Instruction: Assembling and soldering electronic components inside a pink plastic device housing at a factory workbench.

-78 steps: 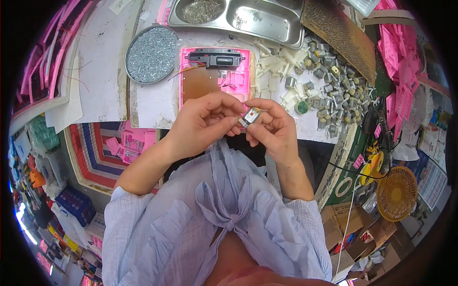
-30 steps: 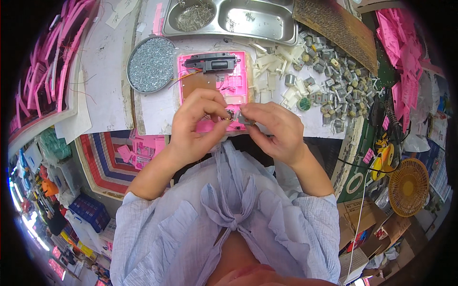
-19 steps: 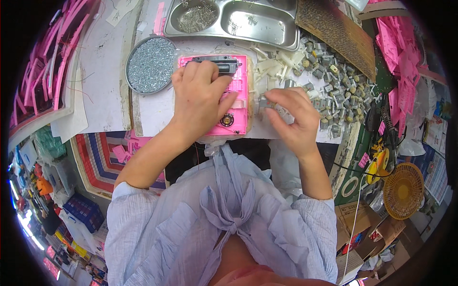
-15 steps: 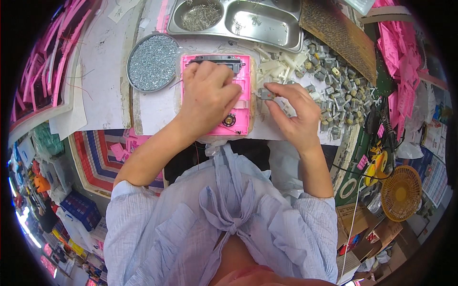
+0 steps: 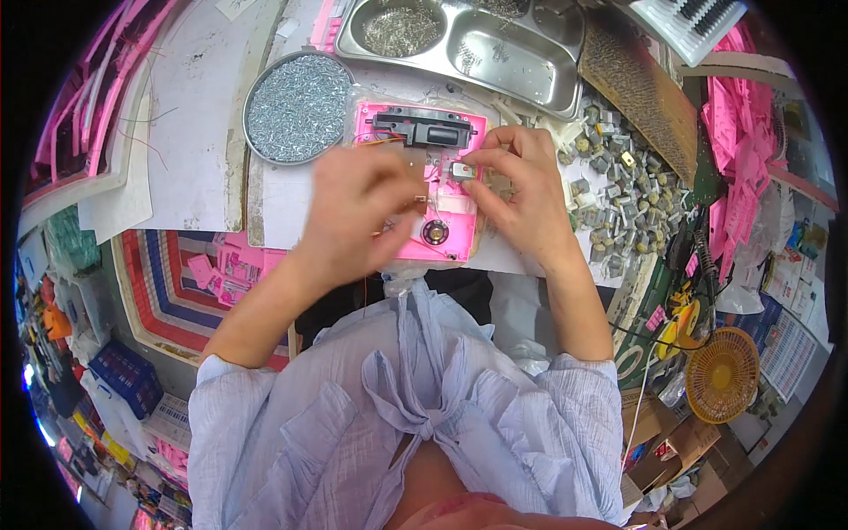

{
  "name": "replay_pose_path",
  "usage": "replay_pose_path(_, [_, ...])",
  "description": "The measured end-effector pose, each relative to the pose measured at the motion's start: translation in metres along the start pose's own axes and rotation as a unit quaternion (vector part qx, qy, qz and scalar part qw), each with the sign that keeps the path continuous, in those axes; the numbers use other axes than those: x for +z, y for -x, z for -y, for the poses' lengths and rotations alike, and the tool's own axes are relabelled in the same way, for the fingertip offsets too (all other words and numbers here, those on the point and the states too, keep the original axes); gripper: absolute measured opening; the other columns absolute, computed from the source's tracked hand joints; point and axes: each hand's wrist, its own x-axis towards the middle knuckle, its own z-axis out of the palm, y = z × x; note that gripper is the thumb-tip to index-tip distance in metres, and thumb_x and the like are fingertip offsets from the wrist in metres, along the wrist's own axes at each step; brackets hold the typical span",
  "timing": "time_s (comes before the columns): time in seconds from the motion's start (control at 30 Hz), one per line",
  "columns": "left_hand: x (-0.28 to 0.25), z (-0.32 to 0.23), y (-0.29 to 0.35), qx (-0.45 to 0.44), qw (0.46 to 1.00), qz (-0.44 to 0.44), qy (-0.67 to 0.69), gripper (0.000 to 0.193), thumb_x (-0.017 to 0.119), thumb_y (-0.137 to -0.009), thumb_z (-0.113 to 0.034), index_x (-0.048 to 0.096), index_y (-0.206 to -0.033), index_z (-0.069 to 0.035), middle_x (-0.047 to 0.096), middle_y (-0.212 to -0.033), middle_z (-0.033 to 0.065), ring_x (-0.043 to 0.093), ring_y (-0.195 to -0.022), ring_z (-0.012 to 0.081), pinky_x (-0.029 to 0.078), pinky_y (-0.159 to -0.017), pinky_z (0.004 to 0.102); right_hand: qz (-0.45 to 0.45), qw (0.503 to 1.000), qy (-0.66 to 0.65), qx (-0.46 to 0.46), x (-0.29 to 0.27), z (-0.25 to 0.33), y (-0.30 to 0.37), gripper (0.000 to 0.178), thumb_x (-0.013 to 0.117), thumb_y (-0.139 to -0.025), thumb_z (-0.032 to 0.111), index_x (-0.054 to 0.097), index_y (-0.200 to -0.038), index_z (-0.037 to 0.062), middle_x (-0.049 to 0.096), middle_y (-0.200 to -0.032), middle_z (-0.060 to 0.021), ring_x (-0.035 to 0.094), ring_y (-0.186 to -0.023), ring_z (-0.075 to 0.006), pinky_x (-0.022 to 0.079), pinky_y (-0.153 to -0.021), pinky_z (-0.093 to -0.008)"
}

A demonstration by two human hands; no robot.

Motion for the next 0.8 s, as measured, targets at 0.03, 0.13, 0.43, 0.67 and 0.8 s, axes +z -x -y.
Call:
replay_pose_path(0.03, [-0.002,0.008,-0.006,-0.022,0.998,-0.052,-0.039,0.026,0.077,-0.078,-0.014,0.068,-0.102,-0.011,0.062,-0.105,0.0055,0.059,-0.101,0.0253,0.038,-0.092,0.0444,-0.001,1.0,0.006,0.003,0.0,0.001,0.0,0.023,0.08,-0.074,0.012,0.075,-0.096,0.0091,0.062,-0.109,-0.0077,0.051,-0.107,-0.0335,0.045,-0.093,-0.0425])
replay_pose_path(0.13, [-0.005,0.029,-0.005,-0.067,0.989,-0.072,-0.113,0.031,0.077,-0.08,-0.016,0.066,-0.108,-0.009,0.063,-0.108,0.0057,0.059,-0.103,0.025,0.036,-0.094,0.0449,-0.01,1.0,0.016,-0.006,0.001,0.002,-0.002,0.023,0.079,-0.073,0.012,0.075,-0.096,0.0081,0.061,-0.108,-0.0083,0.051,-0.105,-0.0334,0.045,-0.092,-0.0424])
replay_pose_path(0.43, [-0.003,0.024,0.01,-0.08,0.984,-0.064,-0.147,0.018,0.079,-0.08,-0.016,0.073,-0.097,-0.013,0.064,-0.103,0.0015,0.06,-0.096,0.0214,0.034,-0.091,0.0421,0.038,0.997,0.025,0.061,-0.001,0.011,-0.01,0.023,0.081,-0.07,0.007,0.076,-0.092,0.0064,0.061,-0.104,-0.0089,0.052,-0.102,-0.0329,0.046,-0.091,-0.0422])
replay_pose_path(0.67, [0.001,0.016,0.018,-0.039,0.99,-0.082,-0.111,0.018,0.081,-0.076,-0.013,0.073,-0.092,-0.014,0.064,-0.099,0.0004,0.06,-0.094,0.0213,0.033,-0.091,0.0426,-0.039,0.992,0.11,-0.039,-0.005,0.03,-0.018,0.029,0.081,-0.069,0.007,0.073,-0.097,0.0096,0.063,-0.107,-0.0084,0.053,-0.105,-0.0349,0.048,-0.09,-0.044])
replay_pose_path(0.8, [0.001,0.014,0.014,-0.021,0.989,-0.095,-0.107,0.019,0.081,-0.075,-0.014,0.072,-0.092,-0.013,0.064,-0.1,0.0006,0.06,-0.092,0.0212,0.033,-0.09,0.0423,-0.068,0.981,0.111,-0.143,0.02,0.036,-0.03,0.031,0.08,-0.067,0.008,0.073,-0.097,0.011,0.064,-0.115,-0.0079,0.054,-0.11,-0.0369,0.048,-0.091,-0.0452])
